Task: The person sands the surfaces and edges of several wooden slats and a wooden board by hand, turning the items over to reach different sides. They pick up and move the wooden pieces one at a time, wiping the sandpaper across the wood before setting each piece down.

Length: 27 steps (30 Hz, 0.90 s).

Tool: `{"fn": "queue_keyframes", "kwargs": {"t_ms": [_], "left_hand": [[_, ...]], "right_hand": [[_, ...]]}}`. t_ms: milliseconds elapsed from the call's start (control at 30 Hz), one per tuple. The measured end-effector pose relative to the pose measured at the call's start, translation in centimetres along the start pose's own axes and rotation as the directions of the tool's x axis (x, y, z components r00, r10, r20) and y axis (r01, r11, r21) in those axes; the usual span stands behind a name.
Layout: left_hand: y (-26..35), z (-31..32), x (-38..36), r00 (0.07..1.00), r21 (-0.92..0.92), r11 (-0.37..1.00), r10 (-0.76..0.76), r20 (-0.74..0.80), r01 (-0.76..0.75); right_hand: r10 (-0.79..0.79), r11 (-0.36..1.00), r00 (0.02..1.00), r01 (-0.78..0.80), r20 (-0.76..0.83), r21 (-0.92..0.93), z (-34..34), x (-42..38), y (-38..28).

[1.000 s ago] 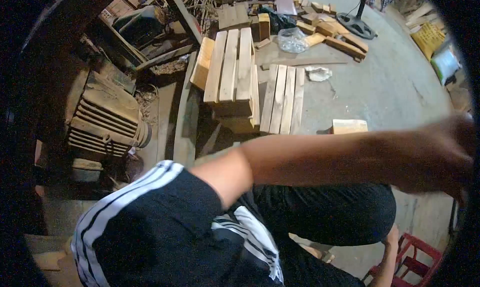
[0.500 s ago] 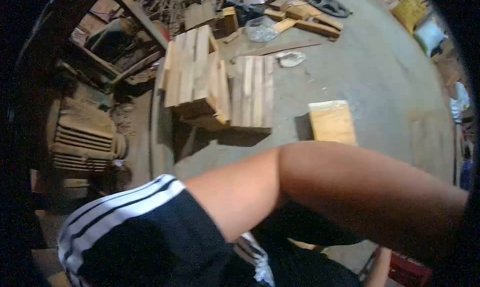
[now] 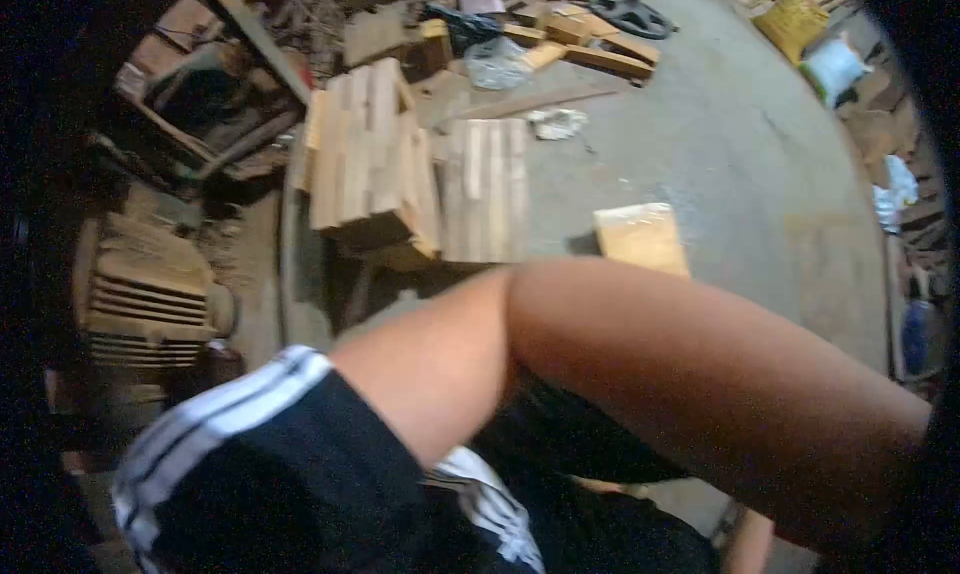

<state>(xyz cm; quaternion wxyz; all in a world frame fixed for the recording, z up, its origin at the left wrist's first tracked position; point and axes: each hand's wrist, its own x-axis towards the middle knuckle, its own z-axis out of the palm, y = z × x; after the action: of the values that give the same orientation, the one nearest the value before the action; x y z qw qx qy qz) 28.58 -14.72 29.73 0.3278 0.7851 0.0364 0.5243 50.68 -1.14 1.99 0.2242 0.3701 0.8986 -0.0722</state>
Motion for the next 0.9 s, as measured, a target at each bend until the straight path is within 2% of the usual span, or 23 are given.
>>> {"fn": "queue_keyframes", "kwargs": {"t_ms": [67,233,500,700,900], "left_hand": [[0.5,0.2,1.7,0.998,0.017,0.998,0.057,0.017,-0.057],[-0.3,0.6,-0.3,0.998,0.036,0.998,-0.060,0.029,0.059],[0.1,0.7,-1.7,0.995,0.156,0.982,-0.102,-0.024,0.104],[-0.5,-1.3,-2.5,0.978,0.269,0.941,-0.194,-0.075,0.207],[0.2,-6.0,-4.1,0.975,0.326,0.924,-0.156,-0.159,0.200]], "right_hand": [[0.001,1.000,1.000,0.000,0.010,-0.027,-0.3,-0.7,-0.5],[-0.002,1.000,1.000,0.002,-0.022,0.003,-0.6,-0.5,-0.7],[-0.166,0.986,0.979,0.163,-0.120,-0.038,-4.6,6.5,-6.0],[-0.286,0.958,0.946,0.286,-0.153,-0.018,-6.8,12.4,-9.1],[-0.369,0.928,0.923,0.372,-0.108,0.009,-6.0,16.9,-12.1]]}}
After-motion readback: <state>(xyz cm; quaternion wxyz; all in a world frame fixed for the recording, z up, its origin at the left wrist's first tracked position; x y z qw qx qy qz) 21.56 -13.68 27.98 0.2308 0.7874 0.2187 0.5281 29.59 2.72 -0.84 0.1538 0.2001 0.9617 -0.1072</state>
